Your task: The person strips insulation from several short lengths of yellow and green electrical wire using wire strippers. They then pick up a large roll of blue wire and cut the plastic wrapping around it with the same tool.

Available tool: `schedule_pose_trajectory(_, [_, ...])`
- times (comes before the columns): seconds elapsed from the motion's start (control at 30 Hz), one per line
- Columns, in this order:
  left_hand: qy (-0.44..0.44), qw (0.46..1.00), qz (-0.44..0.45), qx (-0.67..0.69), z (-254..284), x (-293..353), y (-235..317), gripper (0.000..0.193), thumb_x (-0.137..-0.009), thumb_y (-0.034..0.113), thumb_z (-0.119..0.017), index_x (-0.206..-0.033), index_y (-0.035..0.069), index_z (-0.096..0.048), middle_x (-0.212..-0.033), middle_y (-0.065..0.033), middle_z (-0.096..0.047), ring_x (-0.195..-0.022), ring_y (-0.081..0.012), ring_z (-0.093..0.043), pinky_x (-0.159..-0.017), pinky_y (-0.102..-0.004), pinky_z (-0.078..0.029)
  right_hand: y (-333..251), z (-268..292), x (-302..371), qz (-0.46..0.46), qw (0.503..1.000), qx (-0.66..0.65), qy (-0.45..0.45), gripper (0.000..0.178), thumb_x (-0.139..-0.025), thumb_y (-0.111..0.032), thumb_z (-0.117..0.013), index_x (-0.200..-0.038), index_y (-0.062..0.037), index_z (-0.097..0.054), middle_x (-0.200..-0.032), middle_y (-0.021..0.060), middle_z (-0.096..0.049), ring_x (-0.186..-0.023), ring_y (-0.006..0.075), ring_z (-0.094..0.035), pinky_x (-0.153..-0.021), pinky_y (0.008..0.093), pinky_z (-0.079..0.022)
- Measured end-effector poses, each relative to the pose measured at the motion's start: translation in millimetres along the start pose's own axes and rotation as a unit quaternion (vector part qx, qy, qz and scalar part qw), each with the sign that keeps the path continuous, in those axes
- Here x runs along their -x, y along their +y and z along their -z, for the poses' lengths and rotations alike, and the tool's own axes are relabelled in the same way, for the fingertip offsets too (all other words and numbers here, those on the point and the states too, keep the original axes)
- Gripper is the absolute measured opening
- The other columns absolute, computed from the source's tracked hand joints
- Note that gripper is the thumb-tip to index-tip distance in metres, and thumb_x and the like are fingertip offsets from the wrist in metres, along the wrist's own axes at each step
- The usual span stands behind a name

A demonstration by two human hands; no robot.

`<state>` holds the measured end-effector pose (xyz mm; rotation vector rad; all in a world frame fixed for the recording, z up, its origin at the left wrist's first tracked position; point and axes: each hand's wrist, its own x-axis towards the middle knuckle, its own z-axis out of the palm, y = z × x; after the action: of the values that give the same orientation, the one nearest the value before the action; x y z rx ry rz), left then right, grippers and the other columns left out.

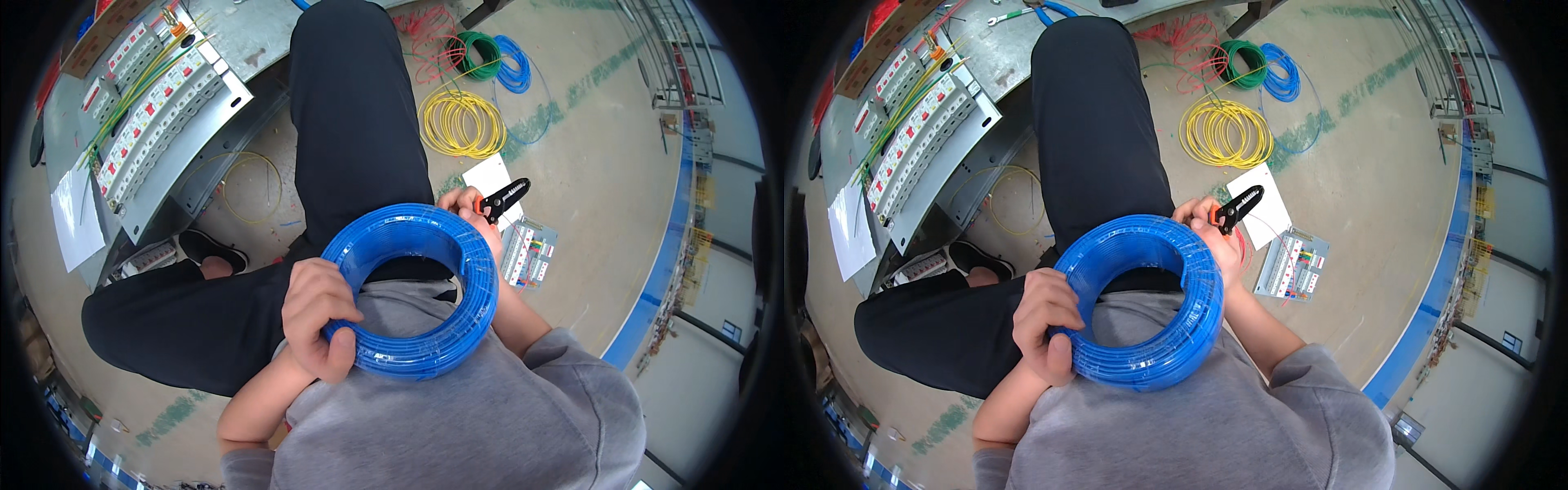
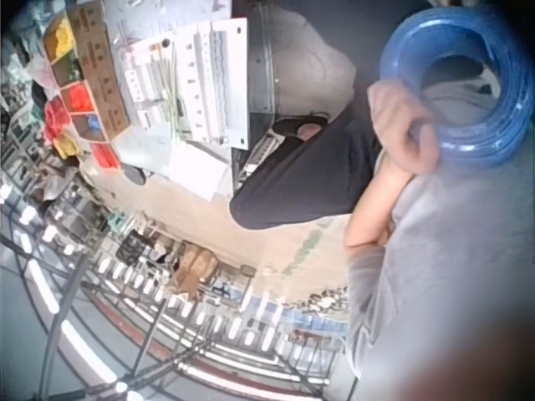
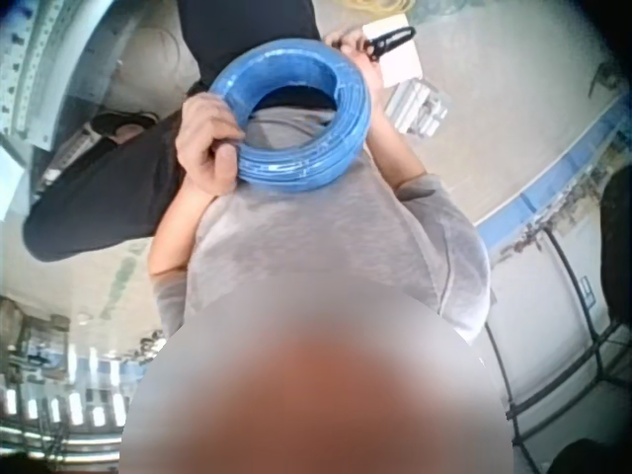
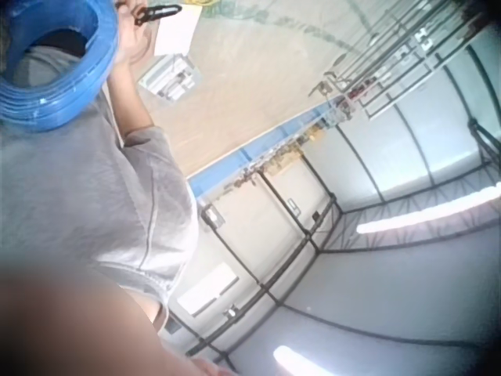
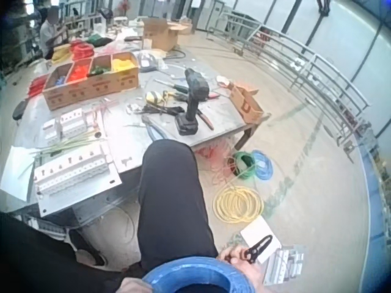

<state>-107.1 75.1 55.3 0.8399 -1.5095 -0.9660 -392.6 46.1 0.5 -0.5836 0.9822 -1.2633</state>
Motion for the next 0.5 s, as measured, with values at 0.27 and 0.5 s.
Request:
schedule_pose_trajectory(0.27, [0.025,0.999,0.026,-0.013,-4.7,-2.3,2.3,0.029,-0.092,0.033,-0.063,-0.081,0.005,-0.065,-0.092,-0.0155,-0.068,-0.097,-0.0338,-0.065,-0.091,-0.0471,-0.042,-3.8,0.6,-3.5,-0.079,0.997,-0.013,0.011,0.012,-0.098,-0.011,-0.061,-0.101,-0.0047,-0.052,-0.105,0.0180,-0.066,-0.092,0.0205,-0.063,-0.084,0.0339,-0.054])
schedule_pose_trajectory(0.5, [-0.021,1.000,0.018,-0.006,-0.4,-6.4,0.3,0.024,-0.087,0.028,-0.062,-0.076,0.007,-0.064,-0.080,-0.0108,-0.066,-0.091,-0.0327,-0.068,-0.093,-0.0472,-0.043,-2.0,1.7,-4.8,-0.092,0.995,-0.025,0.014,0.011,-0.097,-0.009,-0.062,-0.094,-0.0034,-0.054,-0.101,0.0171,-0.067,-0.092,0.0211,-0.065,-0.084,0.0347,-0.055])
